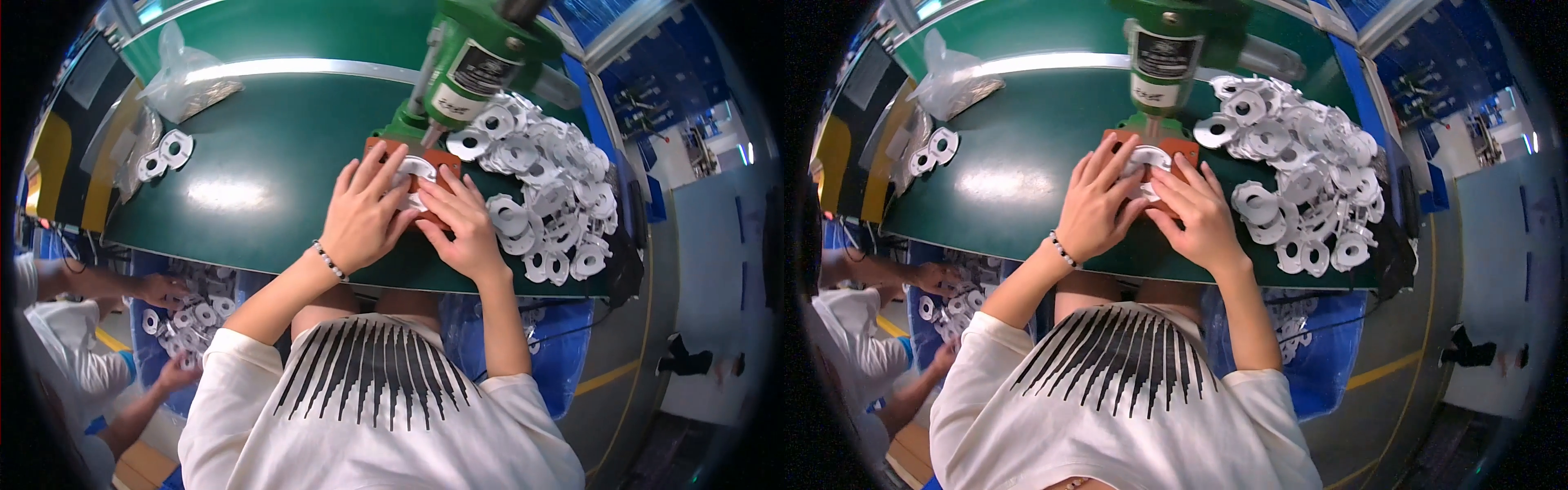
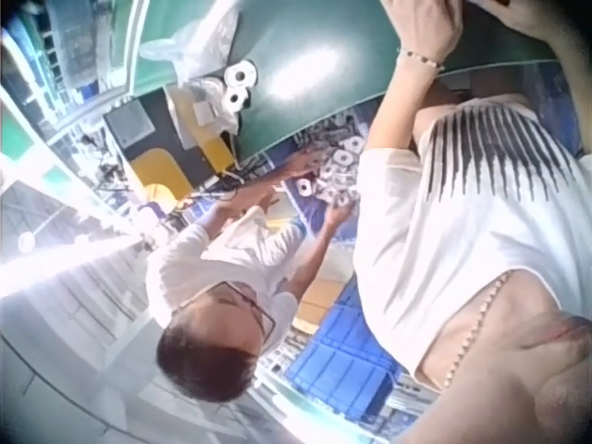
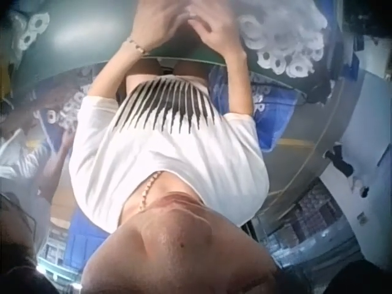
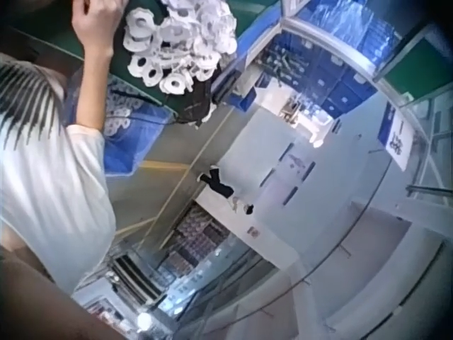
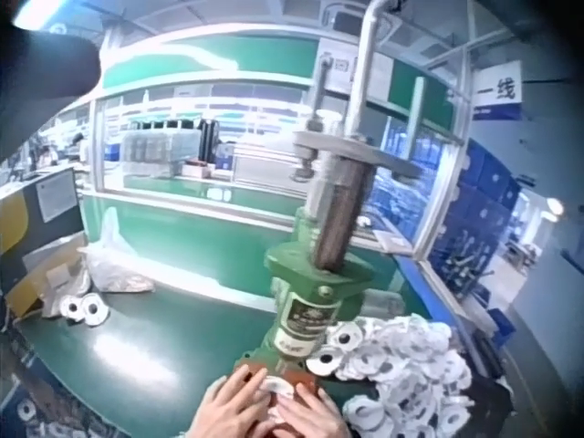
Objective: The person assembles plastic components by placing parts onto a fixture, inserting metal pins, pressing them with a manual press, joining plastic pieces by hand, and passing parts to a coworker.
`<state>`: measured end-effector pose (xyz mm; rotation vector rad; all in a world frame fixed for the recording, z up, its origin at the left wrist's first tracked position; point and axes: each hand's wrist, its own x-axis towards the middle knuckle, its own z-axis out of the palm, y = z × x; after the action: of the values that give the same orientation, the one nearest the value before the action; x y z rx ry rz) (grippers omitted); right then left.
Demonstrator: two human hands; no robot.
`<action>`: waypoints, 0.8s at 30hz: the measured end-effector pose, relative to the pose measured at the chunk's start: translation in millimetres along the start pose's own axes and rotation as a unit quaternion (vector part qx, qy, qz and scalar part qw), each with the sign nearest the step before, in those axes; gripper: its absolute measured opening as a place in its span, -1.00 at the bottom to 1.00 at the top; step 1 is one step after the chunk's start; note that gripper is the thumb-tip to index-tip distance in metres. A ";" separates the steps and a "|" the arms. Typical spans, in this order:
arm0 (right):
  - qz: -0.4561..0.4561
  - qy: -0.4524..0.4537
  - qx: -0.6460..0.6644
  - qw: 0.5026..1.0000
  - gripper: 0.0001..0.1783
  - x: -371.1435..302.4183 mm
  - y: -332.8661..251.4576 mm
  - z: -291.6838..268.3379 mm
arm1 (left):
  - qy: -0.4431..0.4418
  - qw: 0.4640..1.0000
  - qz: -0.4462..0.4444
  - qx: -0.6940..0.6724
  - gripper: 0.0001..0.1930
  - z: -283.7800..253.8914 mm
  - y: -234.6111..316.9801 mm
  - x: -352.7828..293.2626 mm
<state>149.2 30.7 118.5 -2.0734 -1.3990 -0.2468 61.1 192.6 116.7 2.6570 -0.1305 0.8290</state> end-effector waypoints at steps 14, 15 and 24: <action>0.135 0.175 -0.173 0.960 -0.71 -61.3 24.8 -27.7 | 0.249 0.950 -0.102 -0.161 -0.89 -4.2 -62.0 -8.2; 0.121 0.179 -0.175 0.960 -0.72 -65.1 19.5 -25.3 | 0.256 0.950 -0.116 -0.137 -0.91 -10.5 -75.5 -4.1; 0.107 0.200 -0.131 0.965 -0.59 -92.2 -27.8 40.2 | 0.313 0.906 -0.196 0.205 -0.83 -171.2 -301.7 52.6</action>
<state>78.4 -10.2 53.7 -2.2052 -0.9322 -0.7487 70.4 536.4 185.7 2.4657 0.7908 1.6356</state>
